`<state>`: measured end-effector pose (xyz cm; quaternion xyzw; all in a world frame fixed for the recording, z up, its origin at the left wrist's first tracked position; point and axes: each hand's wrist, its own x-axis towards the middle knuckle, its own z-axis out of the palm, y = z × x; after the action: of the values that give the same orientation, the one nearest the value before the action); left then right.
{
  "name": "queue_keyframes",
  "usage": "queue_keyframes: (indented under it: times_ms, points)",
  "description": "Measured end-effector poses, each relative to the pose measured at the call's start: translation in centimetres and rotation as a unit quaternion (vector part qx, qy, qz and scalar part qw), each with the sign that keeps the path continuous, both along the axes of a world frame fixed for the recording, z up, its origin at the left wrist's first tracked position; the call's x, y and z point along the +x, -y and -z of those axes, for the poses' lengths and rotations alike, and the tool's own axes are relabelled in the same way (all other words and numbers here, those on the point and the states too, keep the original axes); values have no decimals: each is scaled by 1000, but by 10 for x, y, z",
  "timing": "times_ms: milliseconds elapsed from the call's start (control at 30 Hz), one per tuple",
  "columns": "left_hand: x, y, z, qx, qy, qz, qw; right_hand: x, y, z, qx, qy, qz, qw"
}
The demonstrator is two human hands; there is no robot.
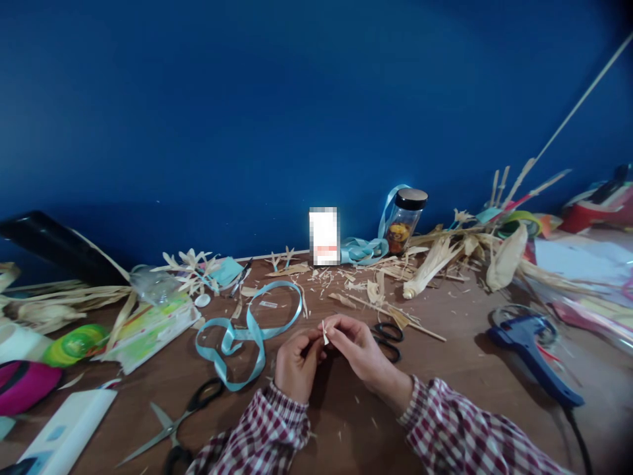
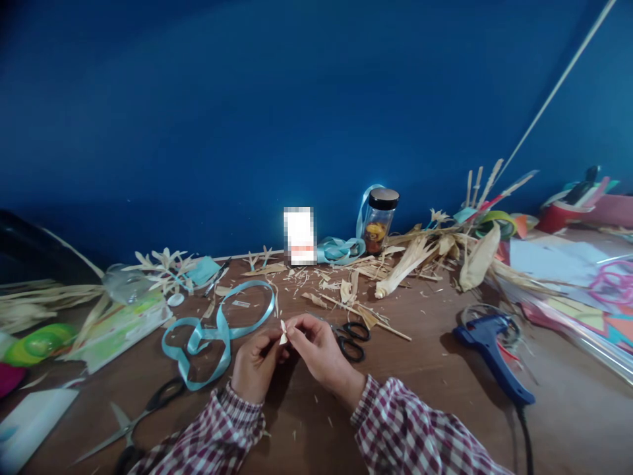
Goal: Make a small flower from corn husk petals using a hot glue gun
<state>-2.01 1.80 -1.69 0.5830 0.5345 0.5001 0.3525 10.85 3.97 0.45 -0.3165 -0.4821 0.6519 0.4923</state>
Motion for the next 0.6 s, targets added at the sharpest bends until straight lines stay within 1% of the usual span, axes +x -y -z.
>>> queue_keyframes:
  times_ms: [67,100,167,200,233,267,333,367,400,433,500,600]
  points:
    - [0,0,0,-15,9,-10,1000,8,-4,-7,20,52,27,998]
    - [0,-1,1,-21,18,-16,1000,14,-7,-11,34,94,46,994]
    - [0,-1,1,-33,39,-25,998,31,-12,-20,75,206,73,973]
    - [0,-1,0,-41,48,-27,998,41,-15,-24,105,276,81,952]
    - [0,-1,0,-48,54,-28,997,50,-16,-26,136,351,88,922]
    - [0,-1,-1,-54,55,-29,997,59,-17,-27,167,424,97,885]
    - [0,-1,-2,-61,45,-32,997,73,-15,-25,218,550,96,801]
    - [1,-1,-3,-61,39,-34,997,77,-14,-22,234,596,90,763]
    - [1,-1,-5,-59,34,-35,997,80,-12,-20,245,630,82,732]
    - [1,0,-6,-59,30,-38,997,80,-10,-18,253,655,76,708]
    - [2,0,-8,-63,27,-41,997,78,-7,-15,267,682,69,677]
    - [3,0,-11,-70,32,-46,996,72,-5,-14,279,700,67,654]
